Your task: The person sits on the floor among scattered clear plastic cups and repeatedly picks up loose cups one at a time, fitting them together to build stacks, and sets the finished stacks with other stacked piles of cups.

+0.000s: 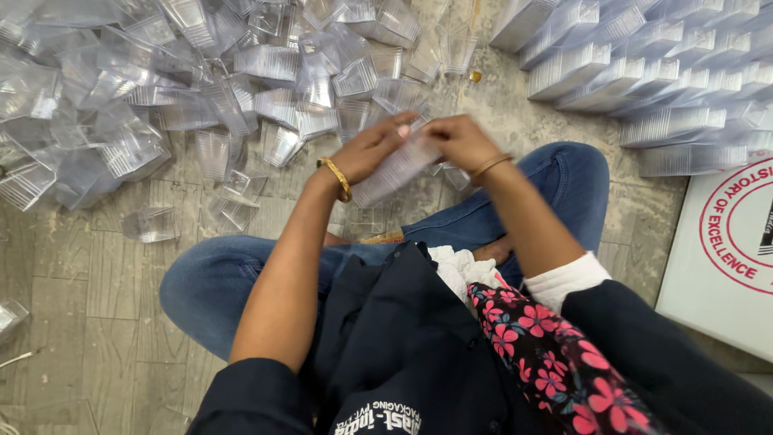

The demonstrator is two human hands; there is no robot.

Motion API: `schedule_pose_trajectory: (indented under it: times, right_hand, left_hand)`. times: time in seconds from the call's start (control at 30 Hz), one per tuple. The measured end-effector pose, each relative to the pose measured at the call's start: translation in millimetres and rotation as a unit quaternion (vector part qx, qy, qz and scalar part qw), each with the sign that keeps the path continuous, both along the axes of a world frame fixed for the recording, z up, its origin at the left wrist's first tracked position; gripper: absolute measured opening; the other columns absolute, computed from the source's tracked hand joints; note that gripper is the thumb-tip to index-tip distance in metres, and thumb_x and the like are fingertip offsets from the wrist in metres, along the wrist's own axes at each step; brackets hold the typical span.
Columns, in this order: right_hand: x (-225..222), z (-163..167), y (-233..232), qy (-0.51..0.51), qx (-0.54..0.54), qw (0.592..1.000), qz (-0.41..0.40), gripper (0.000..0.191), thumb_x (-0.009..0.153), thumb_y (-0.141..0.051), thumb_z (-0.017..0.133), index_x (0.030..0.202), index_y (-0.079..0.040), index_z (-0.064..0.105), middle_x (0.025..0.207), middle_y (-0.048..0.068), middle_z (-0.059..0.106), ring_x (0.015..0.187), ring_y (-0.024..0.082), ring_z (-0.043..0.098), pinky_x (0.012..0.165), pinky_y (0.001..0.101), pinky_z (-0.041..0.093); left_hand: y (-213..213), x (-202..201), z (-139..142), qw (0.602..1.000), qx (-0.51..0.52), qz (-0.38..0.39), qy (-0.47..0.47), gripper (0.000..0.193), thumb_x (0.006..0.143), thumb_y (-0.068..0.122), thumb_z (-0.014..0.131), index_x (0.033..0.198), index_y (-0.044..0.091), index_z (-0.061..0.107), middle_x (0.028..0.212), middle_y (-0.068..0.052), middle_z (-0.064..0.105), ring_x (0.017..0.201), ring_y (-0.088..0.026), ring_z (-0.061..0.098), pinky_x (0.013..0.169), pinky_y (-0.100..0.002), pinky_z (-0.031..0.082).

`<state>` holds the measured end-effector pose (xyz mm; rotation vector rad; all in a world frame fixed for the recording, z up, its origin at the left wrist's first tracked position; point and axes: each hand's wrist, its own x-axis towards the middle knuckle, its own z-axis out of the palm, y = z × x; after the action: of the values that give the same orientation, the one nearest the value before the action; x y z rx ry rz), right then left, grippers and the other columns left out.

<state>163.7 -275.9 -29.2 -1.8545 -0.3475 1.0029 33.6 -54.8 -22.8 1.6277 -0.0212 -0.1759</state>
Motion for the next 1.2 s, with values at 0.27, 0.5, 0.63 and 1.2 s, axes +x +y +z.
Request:
schedule_pose_trajectory:
  times: [0.27,0.5,0.63,1.2]
  right_hand:
    - [-64,-6,54,-0.248,0.025,0.968,0.011,0.018,0.093,-0.006,0.065,0.11,-0.006,0.072,0.105,0.007,0.075,0.089,0.018,0.075,0.079,0.0314,0.062]
    - [-94,-27,43,-0.608,0.036,0.758,0.231,0.013,0.077,-0.006,0.068,0.089,-0.012,0.072,0.111,0.007,0.072,0.113,0.026,0.067,0.096,0.0464,0.045]
    - [-60,-26,1,-0.529,-0.043,0.832,0.161,0.012,0.081,-0.006,0.073,0.093,-0.01,0.074,0.099,0.009,0.071,0.103,0.031,0.065,0.096,0.0443,0.048]
    - [12,-12,-25,-0.402,-0.33,0.854,0.037,0.039,0.073,-0.027,0.084,0.106,-0.01,0.072,0.122,0.023,0.055,0.105,0.046,0.055,0.091,0.0515,0.049]
  left_hand:
    - [47,5,12,0.954,-0.026,0.298,0.01,0.057,0.102,0.062,0.04,0.132,0.018,0.06,0.14,-0.009,0.059,0.133,-0.024,0.051,0.112,-0.042,0.038]
    - [59,-5,7,0.935,-0.065,0.347,0.009,0.056,0.103,0.058,0.043,0.129,0.013,0.063,0.14,-0.007,0.058,0.135,-0.022,0.045,0.117,-0.039,0.027]
    - [52,6,-4,0.946,-0.065,0.316,-0.02,0.049,0.106,0.052,0.045,0.127,0.011,0.062,0.132,-0.007,0.062,0.128,-0.02,0.052,0.115,-0.034,0.035]
    - [47,9,-11,0.939,-0.05,0.341,0.015,0.039,0.105,0.046,0.053,0.124,0.014,0.062,0.125,-0.001,0.065,0.119,-0.015,0.056,0.107,-0.031,0.04]
